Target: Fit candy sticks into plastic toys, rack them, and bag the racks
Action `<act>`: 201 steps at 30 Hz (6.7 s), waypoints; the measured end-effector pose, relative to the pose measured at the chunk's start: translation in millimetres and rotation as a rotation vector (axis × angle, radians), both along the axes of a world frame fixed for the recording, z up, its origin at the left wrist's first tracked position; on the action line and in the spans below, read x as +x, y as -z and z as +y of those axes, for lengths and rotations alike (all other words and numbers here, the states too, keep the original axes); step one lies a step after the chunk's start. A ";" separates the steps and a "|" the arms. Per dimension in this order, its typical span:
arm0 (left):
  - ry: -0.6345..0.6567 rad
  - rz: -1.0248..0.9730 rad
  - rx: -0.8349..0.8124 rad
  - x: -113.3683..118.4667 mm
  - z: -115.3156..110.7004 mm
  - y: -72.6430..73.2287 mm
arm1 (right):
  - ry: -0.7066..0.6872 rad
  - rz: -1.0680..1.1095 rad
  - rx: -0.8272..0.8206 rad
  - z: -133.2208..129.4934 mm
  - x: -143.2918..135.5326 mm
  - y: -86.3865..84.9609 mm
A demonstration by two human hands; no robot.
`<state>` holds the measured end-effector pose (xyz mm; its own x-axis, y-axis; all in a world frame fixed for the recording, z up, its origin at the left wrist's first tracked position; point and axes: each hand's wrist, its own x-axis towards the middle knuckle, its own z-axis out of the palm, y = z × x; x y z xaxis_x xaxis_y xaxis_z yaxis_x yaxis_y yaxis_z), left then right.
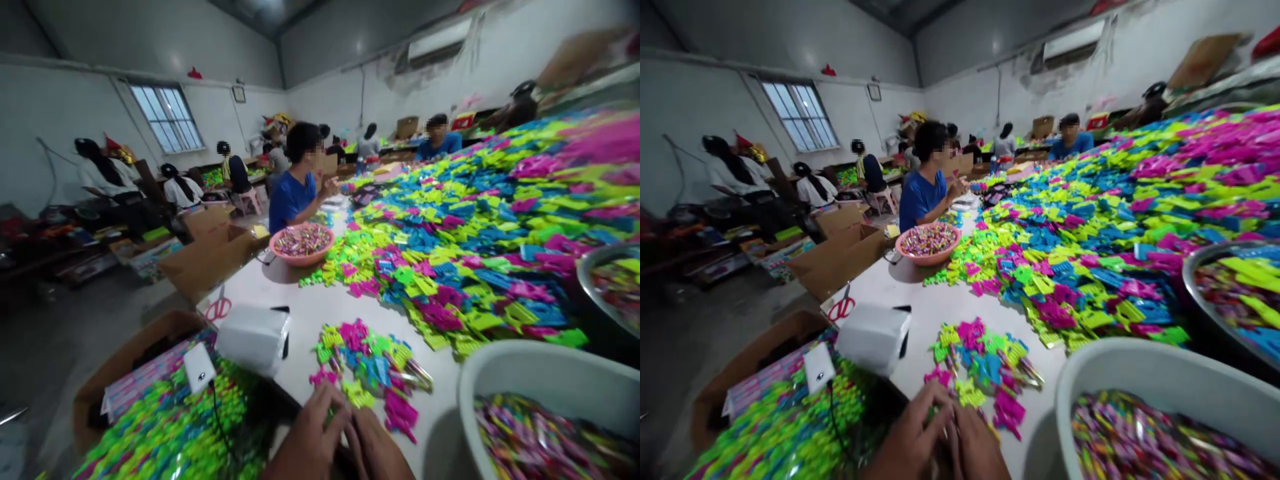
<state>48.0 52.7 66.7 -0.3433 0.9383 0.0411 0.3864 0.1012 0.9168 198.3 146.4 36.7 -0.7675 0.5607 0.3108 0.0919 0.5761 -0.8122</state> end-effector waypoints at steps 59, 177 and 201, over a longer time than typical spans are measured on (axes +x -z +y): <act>0.395 -0.794 -0.247 -26.0 15.4 -48.0 | 0.042 -0.031 -0.680 8.0 20.1 -96.3; 0.628 0.069 0.278 -49.8 22.7 64.2 | -0.255 -1.363 0.247 -5.3 10.9 -62.2; 0.293 -0.133 -0.180 -33.3 27.5 39.1 | 0.161 -0.803 0.544 -12.5 6.6 -31.5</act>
<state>14.6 80.1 27.6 -0.0500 0.9858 -0.1601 0.3011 0.1678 0.9387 204.9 133.9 68.1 -0.7908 0.6116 -0.0234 0.6106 0.7855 -0.1010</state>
